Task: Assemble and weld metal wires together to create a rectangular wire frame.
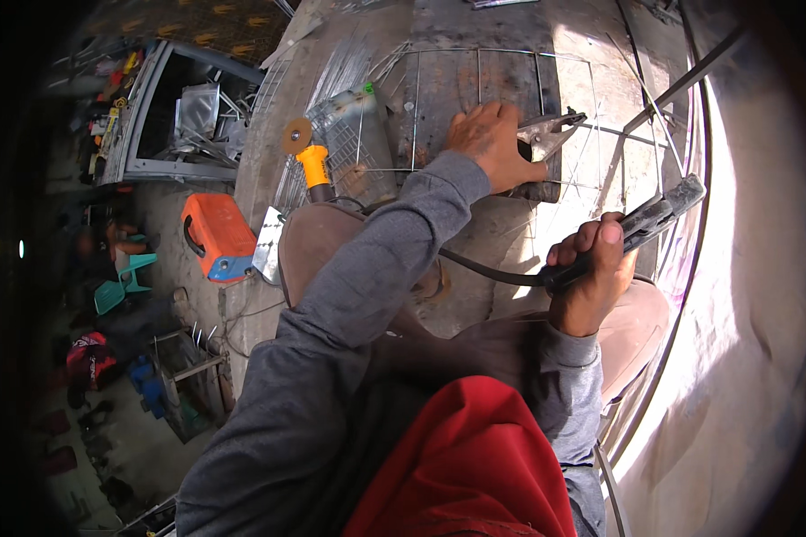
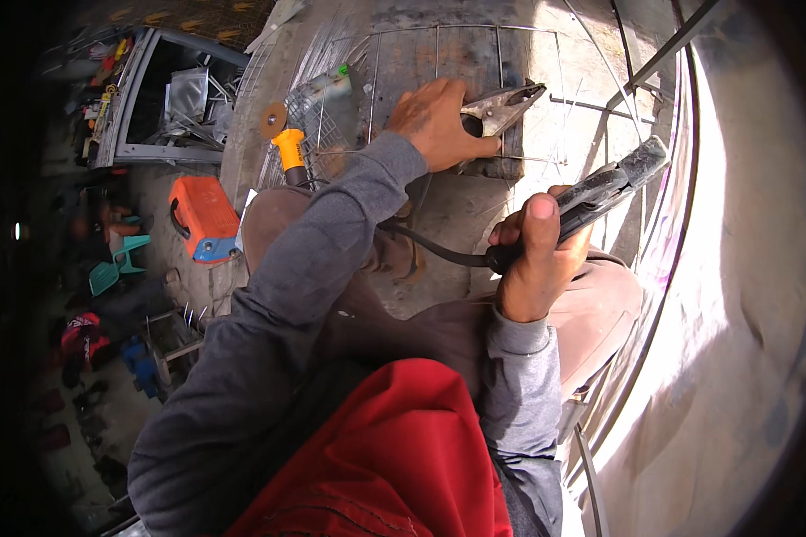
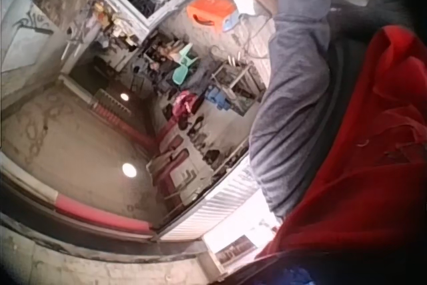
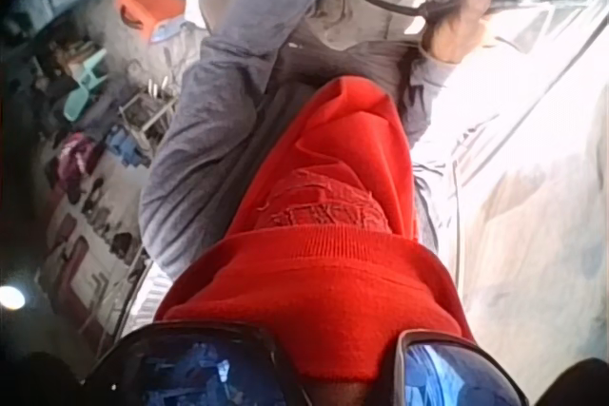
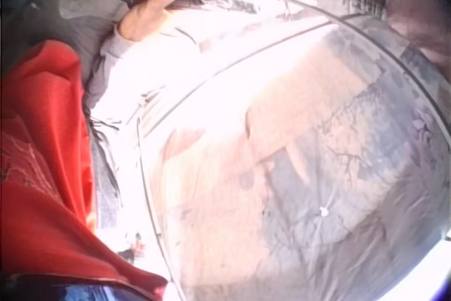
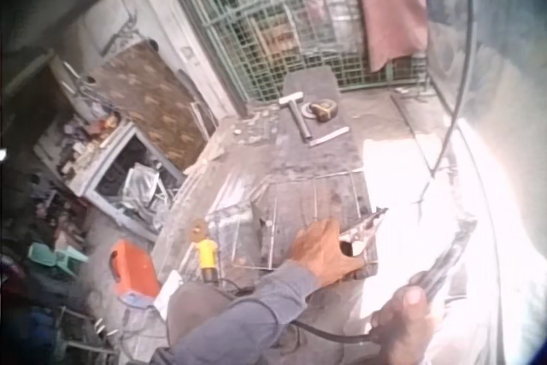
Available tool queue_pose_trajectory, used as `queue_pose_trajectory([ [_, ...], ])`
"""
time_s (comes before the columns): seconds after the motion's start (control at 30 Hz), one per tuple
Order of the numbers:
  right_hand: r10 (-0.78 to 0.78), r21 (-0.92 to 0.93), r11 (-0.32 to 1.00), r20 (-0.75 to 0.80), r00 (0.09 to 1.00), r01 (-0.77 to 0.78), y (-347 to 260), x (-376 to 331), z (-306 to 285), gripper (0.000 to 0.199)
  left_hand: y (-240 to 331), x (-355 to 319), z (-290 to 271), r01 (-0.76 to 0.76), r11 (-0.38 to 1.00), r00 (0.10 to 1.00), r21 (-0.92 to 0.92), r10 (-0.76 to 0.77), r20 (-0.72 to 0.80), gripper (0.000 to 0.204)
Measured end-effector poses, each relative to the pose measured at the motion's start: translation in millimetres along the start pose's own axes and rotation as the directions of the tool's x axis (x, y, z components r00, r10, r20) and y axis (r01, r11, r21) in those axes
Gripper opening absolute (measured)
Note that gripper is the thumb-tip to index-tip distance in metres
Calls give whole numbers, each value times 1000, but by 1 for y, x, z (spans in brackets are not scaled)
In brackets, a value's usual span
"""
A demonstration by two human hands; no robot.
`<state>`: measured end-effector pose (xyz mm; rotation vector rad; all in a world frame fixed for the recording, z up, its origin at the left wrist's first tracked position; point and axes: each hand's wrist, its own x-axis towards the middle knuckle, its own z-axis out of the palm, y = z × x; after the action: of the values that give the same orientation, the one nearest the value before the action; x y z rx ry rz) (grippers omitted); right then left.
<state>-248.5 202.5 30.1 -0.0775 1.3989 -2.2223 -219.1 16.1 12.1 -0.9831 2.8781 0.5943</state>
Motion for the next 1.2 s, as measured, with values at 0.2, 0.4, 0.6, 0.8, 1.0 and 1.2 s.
queue_pose_trajectory([
  [0.2,-2,20,1000,16,1000,2,-1,-1,1,39,-46,-30,-35,92,954,995,-287,-101,-18,91],
  [0.4,3,-5,1000,36,999,-3,1,-1,3,39,-100,-79,-116,99,789,983,-607,-171,-61,85],
  [0.6,29,-38,999,50,998,-27,3,-1,3,47,-209,-57,-151,177,982,980,62,-170,-100,89],
  [0.8,26,-55,998,24,999,-25,6,0,1,44,-243,-21,-155,273,936,962,224,-271,-41,86],
  [1.0,31,-65,998,32,999,-29,9,5,-1,45,-235,-8,-126,198,971,977,131,-185,-102,79],
  [1.2,34,-105,994,9,999,-32,9,5,3,47,-200,-4,-106,71,992,991,105,-59,-121,72],
])
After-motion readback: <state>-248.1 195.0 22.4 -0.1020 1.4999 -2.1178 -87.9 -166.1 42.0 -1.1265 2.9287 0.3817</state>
